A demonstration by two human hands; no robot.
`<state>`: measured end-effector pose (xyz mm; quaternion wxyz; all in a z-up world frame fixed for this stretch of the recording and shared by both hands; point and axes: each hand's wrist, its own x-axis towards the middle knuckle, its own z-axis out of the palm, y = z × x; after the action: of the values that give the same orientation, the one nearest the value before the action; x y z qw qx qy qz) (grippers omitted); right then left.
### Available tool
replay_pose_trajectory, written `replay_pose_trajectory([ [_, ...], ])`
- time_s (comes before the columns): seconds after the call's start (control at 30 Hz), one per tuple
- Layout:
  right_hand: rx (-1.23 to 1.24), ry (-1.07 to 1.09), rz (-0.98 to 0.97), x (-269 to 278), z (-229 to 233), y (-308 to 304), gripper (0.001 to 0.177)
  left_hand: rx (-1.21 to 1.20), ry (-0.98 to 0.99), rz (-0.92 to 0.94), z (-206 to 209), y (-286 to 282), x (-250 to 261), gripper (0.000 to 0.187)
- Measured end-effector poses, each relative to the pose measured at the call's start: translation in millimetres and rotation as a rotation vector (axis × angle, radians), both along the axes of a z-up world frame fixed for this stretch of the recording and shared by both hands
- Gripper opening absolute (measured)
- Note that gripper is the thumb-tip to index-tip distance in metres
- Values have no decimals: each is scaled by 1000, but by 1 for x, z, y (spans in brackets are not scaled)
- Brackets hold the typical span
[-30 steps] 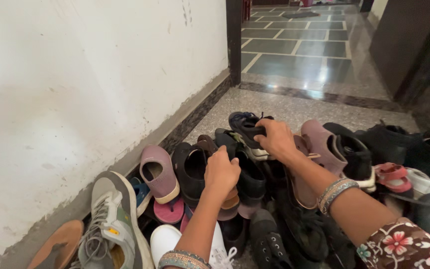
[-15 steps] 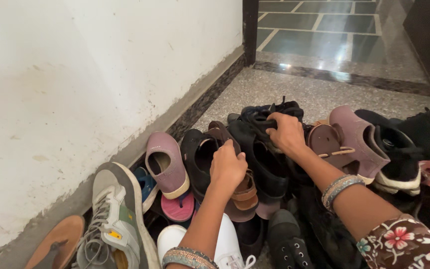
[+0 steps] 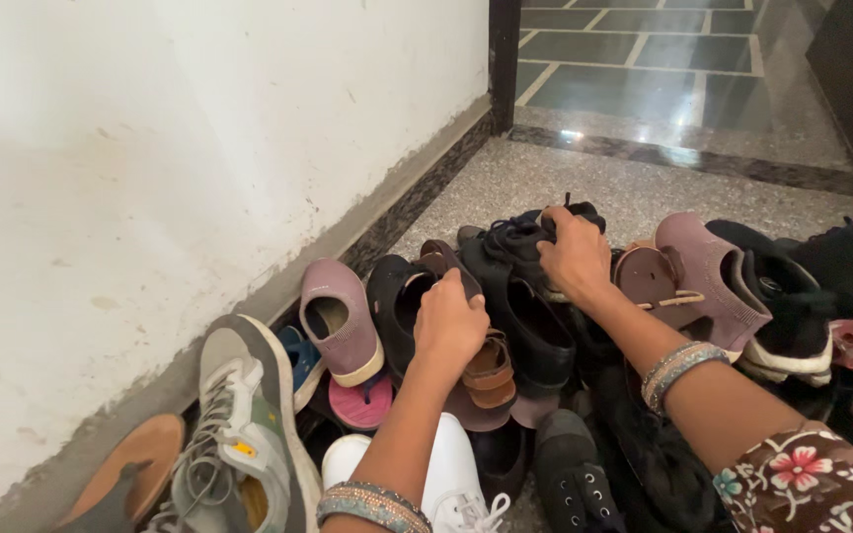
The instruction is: The person removes various shoes from a wooden cabinet and places them on the floor near a staircase. The person handles multiple pairs of shoes, including sneakers, sandals, and formal shoes, one at a time.
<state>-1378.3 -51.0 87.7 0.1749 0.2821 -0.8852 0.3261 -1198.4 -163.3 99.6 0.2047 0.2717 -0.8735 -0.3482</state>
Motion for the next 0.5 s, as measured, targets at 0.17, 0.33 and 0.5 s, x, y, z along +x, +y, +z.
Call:
replay_pose_trajectory([
  [0.17,-119,39,108,19,23,-11,33,-46,9,36,26,-3,19,44],
  [0.33,-155,138,272,61,58,-36,26,-147,41,61,51,-15,49,40],
  [0.5,-178,113,469,127,97,-66,22,-191,51,140,86,-31,92,37],
])
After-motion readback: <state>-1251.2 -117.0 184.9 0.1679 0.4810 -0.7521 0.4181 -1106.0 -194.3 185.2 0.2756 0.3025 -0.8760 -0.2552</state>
